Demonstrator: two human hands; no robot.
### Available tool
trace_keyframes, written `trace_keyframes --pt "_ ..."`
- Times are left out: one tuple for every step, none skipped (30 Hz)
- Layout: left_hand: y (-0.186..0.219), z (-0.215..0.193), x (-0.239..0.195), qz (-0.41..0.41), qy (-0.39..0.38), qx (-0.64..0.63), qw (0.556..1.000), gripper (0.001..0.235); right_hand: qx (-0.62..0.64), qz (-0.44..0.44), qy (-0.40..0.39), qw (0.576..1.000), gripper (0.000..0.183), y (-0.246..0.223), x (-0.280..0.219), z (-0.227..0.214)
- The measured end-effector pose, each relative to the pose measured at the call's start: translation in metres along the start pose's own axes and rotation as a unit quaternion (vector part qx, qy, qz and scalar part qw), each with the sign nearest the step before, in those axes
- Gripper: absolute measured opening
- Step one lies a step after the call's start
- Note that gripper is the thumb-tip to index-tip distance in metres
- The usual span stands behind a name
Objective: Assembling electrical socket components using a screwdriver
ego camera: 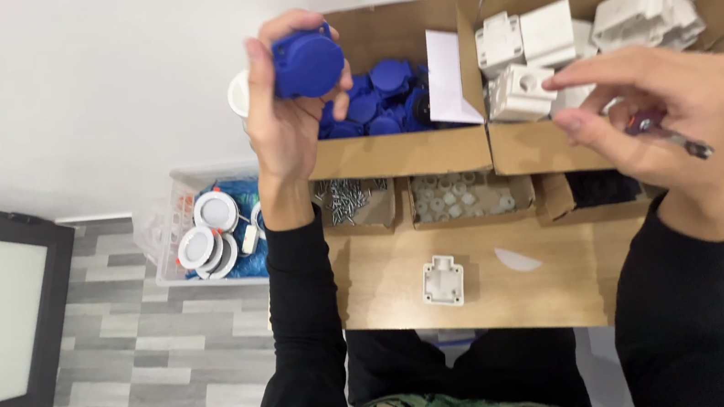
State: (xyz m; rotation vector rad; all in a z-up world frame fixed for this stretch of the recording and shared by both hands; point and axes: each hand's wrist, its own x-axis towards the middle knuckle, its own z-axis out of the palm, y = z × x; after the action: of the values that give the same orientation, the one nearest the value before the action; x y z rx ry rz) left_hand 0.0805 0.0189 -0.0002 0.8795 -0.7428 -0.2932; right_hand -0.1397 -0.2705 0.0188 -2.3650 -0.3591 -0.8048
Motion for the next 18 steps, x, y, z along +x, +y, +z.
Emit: trace_keyframes --pt "-0.003 -0.004 0.002 0.008 -0.003 0.000 1.000 0.054 -0.003 -0.007 0.002 1.000 0.021 -0.003 0.002 -0.002" --pt "-0.006 -0.008 0.003 0.025 -0.019 0.007 0.999 0.046 0.011 0.002 0.012 1.000 0.020 -0.007 0.003 -0.002" --pt "-0.009 -0.012 0.004 0.041 -0.034 0.014 0.998 0.039 0.025 0.010 0.022 0.999 0.019 -0.010 0.003 -0.003" --pt "-0.012 -0.016 0.004 0.047 -0.035 0.015 0.998 0.039 0.024 0.005 0.023 0.999 0.019 -0.011 0.003 -0.003" --pt "-0.016 -0.021 0.005 0.056 -0.042 0.003 0.998 0.032 0.030 0.018 0.034 0.999 0.020 -0.012 0.002 -0.004" --pt "-0.021 -0.025 0.006 0.064 -0.048 -0.009 0.997 0.032 0.036 0.031 0.044 0.998 0.021 -0.012 0.001 -0.005" --pt "-0.018 -0.022 0.006 0.070 -0.049 -0.009 0.996 0.032 0.035 0.025 0.045 0.998 0.021 -0.015 0.003 -0.006" --pt "-0.016 -0.019 0.004 0.076 -0.036 0.007 0.996 0.036 0.033 0.035 0.044 0.998 0.019 -0.018 0.003 -0.006" --pt "-0.014 -0.016 0.003 0.083 -0.022 0.023 0.996 0.044 0.032 0.044 0.044 0.998 0.018 -0.019 0.003 -0.006" --pt "-0.014 -0.018 0.004 0.079 -0.019 0.024 0.996 0.044 0.035 0.047 0.041 0.997 0.018 -0.020 0.003 -0.007" --pt "-0.015 -0.019 0.006 0.087 -0.018 0.014 0.996 0.043 0.029 0.036 0.035 0.998 0.019 -0.019 0.004 -0.007" --pt "-0.016 -0.021 0.006 0.093 -0.017 0.004 0.996 0.043 0.024 0.027 0.029 0.999 0.019 -0.018 0.003 -0.007" --pt "-0.008 -0.012 0.002 0.087 -0.012 0.007 0.996 0.043 0.030 0.032 0.026 0.999 0.019 -0.020 0.002 -0.004" --pt "0.001 -0.002 0.001 0.069 -0.005 0.016 0.997 0.024 0.023 0.028 0.027 0.999 0.019 -0.021 0.001 -0.002" --pt "0.009 0.007 0.000 0.052 0.002 0.025 0.998 0.035 0.017 0.024 0.029 0.999 0.020 -0.023 0.001 -0.001" --pt "0.008 0.007 0.002 0.047 0.003 0.026 0.999 0.035 0.019 0.028 0.028 0.999 0.020 -0.020 0.000 0.001" --pt "0.007 0.006 0.003 0.056 0.016 0.010 0.998 0.037 0.003 0.015 0.019 1.000 0.018 -0.018 0.000 0.003" --pt "0.005 0.007 0.005 0.067 0.031 -0.008 0.997 0.040 -0.015 0.000 0.009 1.000 0.016 -0.015 0.000 0.003"
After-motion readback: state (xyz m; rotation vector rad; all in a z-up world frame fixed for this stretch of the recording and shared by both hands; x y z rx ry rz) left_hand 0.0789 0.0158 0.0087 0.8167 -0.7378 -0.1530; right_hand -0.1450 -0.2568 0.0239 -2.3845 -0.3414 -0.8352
